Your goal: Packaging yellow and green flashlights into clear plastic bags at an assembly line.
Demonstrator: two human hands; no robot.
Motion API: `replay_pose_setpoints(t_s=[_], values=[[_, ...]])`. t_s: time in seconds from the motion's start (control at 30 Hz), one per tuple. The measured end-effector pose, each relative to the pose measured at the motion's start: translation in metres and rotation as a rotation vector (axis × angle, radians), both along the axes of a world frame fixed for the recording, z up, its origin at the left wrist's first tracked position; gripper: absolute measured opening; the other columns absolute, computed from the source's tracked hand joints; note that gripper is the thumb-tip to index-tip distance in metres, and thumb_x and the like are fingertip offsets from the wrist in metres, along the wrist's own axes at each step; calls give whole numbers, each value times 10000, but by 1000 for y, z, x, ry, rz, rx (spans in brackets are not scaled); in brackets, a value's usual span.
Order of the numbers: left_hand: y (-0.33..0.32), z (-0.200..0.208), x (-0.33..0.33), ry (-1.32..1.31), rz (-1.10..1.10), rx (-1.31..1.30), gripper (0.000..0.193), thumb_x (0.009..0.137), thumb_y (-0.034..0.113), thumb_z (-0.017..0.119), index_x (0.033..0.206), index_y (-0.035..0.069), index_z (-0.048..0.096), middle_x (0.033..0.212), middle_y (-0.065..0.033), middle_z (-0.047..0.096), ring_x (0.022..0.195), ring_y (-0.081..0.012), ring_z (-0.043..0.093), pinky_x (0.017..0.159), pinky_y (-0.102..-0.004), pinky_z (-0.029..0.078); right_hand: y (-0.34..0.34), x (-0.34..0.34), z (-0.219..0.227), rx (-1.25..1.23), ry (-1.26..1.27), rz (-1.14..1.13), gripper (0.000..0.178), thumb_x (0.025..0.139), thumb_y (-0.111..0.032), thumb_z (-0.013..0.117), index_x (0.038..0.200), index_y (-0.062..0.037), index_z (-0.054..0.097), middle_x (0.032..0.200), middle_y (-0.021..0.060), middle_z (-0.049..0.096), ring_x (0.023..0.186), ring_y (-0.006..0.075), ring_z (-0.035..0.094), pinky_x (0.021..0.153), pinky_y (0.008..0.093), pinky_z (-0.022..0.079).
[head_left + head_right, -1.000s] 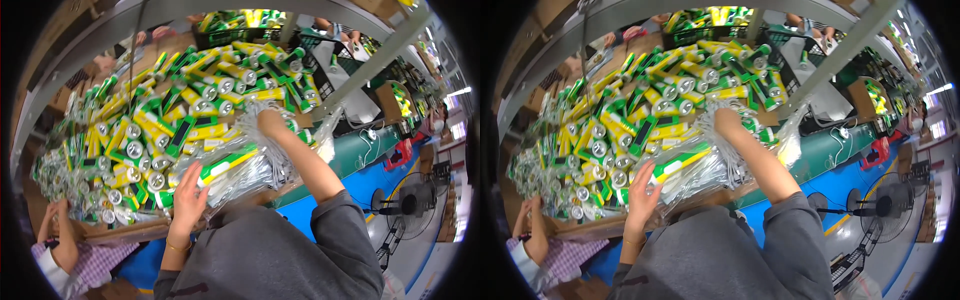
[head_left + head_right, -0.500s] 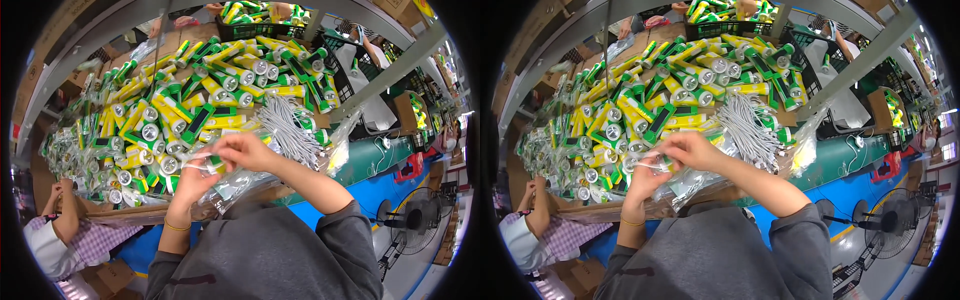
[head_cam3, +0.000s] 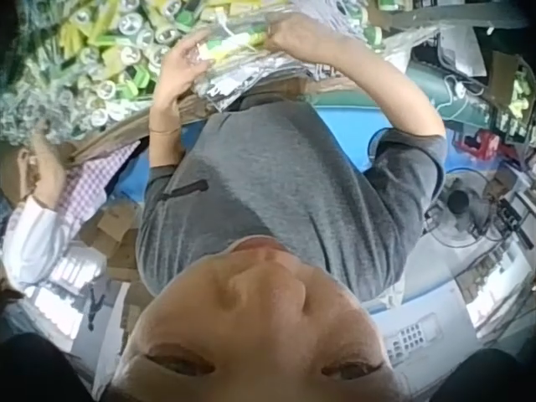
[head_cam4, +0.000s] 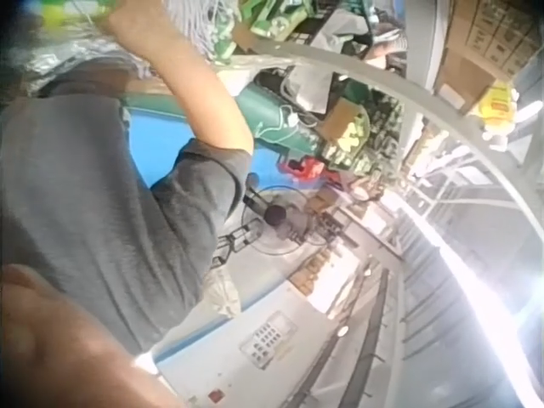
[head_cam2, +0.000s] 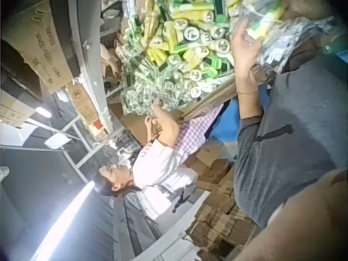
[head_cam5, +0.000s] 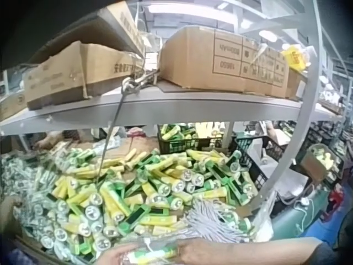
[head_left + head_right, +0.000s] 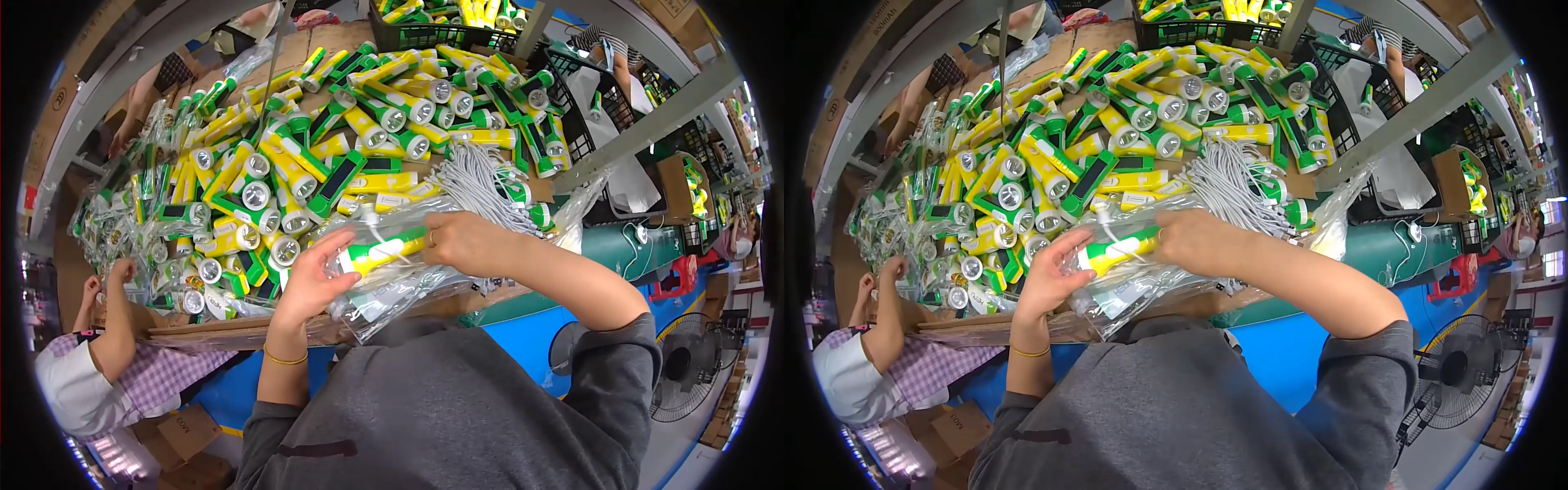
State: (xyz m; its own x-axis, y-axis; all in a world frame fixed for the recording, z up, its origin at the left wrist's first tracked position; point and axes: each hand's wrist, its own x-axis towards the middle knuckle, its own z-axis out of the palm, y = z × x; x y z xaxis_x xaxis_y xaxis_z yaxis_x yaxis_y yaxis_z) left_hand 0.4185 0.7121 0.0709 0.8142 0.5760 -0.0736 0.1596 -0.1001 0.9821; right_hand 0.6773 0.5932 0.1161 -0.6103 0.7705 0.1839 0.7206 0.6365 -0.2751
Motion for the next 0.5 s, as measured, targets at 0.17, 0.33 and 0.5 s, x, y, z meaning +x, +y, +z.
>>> replay_pose_setpoints(t_s=[0.17, 0.33, 0.5], values=[[-10, 26, 16, 129, -101, 403, 597, 728, -64, 536, 1315, 38, 523, 1346, -144, 534, 1163, -251, 570, 923, -278, 466, -5, -30, 34, -233, -871, -299, 88, 665, -127, 662, 718, -81, 715, 813, 63, 643, 841, 253, 615, 625, 331, 542], [-22, 31, 24, 167, 9, 390, 594, 744, -41, 584, 1328, 48, 515, 1352, -136, 529, 1023, -210, 604, 619, -226, 481, -6, -19, 6, -83, -414, -354, 191, 711, -93, 638, 889, -57, 695, 957, 98, 637, 851, 259, 633, 649, 347, 546], [-11, 27, 22, 150, -15, 308, 580, 743, -13, 645, 1309, 60, 542, 1338, -132, 538, 1056, -172, 593, 678, -229, 493, 1, -3, -9, 17, 85, -280, 424, 724, -92, 691, 1143, -83, 628, 1068, 119, 615, 987, 285, 613, 763, 377, 536]])
